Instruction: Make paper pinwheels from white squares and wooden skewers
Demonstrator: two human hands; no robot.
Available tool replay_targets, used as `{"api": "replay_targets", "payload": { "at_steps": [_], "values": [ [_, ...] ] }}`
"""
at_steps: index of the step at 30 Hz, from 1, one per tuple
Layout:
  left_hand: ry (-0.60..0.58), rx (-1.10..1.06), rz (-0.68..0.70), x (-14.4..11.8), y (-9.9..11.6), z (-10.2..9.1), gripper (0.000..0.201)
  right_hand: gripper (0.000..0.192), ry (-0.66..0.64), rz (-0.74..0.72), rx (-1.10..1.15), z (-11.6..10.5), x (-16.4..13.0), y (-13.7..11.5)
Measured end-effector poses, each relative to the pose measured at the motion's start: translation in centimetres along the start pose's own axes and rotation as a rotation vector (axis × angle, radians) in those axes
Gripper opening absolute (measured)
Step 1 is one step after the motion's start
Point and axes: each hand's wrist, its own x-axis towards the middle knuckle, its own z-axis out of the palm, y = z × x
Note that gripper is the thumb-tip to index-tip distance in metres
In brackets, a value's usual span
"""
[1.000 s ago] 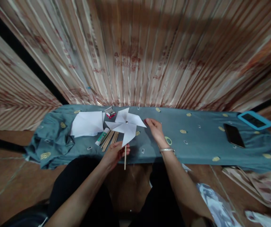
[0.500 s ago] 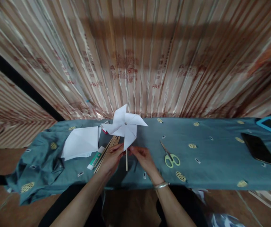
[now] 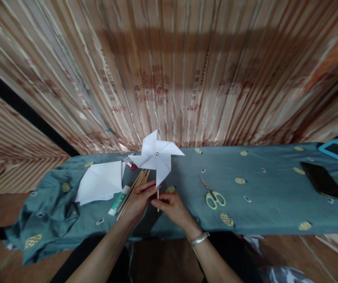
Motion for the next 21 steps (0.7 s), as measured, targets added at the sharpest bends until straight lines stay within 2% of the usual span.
{"api": "replay_targets", "payload": {
  "at_steps": [5, 7, 9, 11, 14, 16, 18, 21],
  "values": [
    [0.009, 0.057, 0.014, -0.1, -0.1, -0.5, 0.038, 0.035, -0.07, 0.025, -0.049, -0.8, 0.1, -0.9],
    [-0.001, 0.088, 0.037, -0.1, -0.1, -0.7, 0.037, 0.032, -0.088, 0.044, -0.092, -2.2, 0.0, -1.6],
    [-0.011, 0.113, 0.047, -0.1, -0.1, -0.8, 0.034, 0.031, -0.051, 0.071, -0.126, -4.2, 0.0, -2.2],
    [-0.009, 0.129, 0.028, -0.1, -0.2, -0.8, 0.033, 0.031, 0.068, 0.084, -0.154, -6.4, 0.0, -2.5],
    [0.012, 0.144, -0.019, -0.2, -0.5, -0.7, 0.029, 0.033, 0.452, -0.01, -0.085, -9.0, 0.4, -2.5],
    [0.01, 0.176, -0.043, -0.4, -0.8, -0.6, 0.025, 0.032, 0.661, -0.093, -0.015, -9.9, 0.8, -2.5],
    [-0.006, 0.217, -0.063, -0.5, -1.1, -0.6, 0.023, 0.034, 0.731, -0.151, 0.051, -10.2, 1.3, -2.7],
    [-0.05, 0.249, -0.084, -0.7, -1.6, -0.4, 0.024, 0.04, 0.696, -0.178, 0.114, -10.0, 2.0, -3.1]
  ]
}}
